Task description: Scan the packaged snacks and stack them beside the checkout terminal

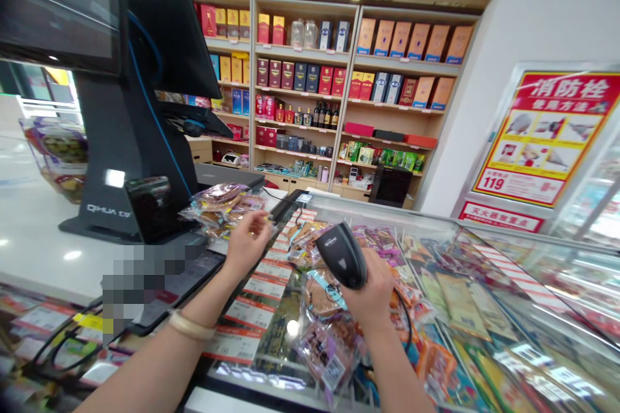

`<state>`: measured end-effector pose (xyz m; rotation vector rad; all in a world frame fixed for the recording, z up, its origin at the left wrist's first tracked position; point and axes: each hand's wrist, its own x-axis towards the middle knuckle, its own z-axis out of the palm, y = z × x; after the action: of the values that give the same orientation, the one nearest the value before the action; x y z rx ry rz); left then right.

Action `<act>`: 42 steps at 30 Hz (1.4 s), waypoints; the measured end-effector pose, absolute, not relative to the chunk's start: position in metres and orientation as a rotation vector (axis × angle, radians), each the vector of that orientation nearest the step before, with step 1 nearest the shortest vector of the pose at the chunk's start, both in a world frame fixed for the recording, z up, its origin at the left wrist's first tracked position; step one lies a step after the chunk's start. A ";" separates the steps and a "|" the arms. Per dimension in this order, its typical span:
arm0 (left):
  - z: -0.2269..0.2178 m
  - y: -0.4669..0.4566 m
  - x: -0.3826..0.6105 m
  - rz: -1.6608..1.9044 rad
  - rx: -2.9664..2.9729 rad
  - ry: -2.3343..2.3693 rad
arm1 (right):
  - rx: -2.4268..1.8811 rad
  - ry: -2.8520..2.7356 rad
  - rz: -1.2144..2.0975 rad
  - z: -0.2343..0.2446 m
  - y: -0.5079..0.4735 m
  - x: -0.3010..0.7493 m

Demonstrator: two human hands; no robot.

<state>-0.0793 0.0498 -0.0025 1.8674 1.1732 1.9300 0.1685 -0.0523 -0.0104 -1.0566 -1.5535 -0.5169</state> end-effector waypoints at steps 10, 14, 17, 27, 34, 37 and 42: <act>-0.041 0.042 -0.027 1.141 2.426 0.876 | -1.069 -1.587 -0.564 -0.006 -0.052 0.165; -0.048 0.049 -0.026 1.099 2.411 0.856 | -1.069 -1.600 -0.570 -0.004 -0.054 0.164; -0.049 0.049 -0.028 1.143 2.359 0.892 | -1.063 -1.602 -0.563 -0.005 -0.054 0.164; -0.028 0.031 -0.046 0.895 1.776 0.781 | -1.058 -1.600 -0.534 -0.007 -0.052 0.166; -0.020 0.029 -0.051 0.863 1.239 0.914 | -1.054 -1.611 -0.513 -0.008 -0.052 0.167; -0.016 0.034 -0.053 0.956 1.193 0.860 | -1.056 -1.615 -0.523 -0.008 -0.052 0.167; -0.007 0.039 -0.057 1.593 1.188 0.832 | -1.126 -1.710 -0.527 -0.007 -0.052 0.167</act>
<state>-0.0570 0.0387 -0.0066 1.1878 0.8320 1.5933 0.1666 -0.0521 -0.0068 -1.1257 -1.7105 -0.5271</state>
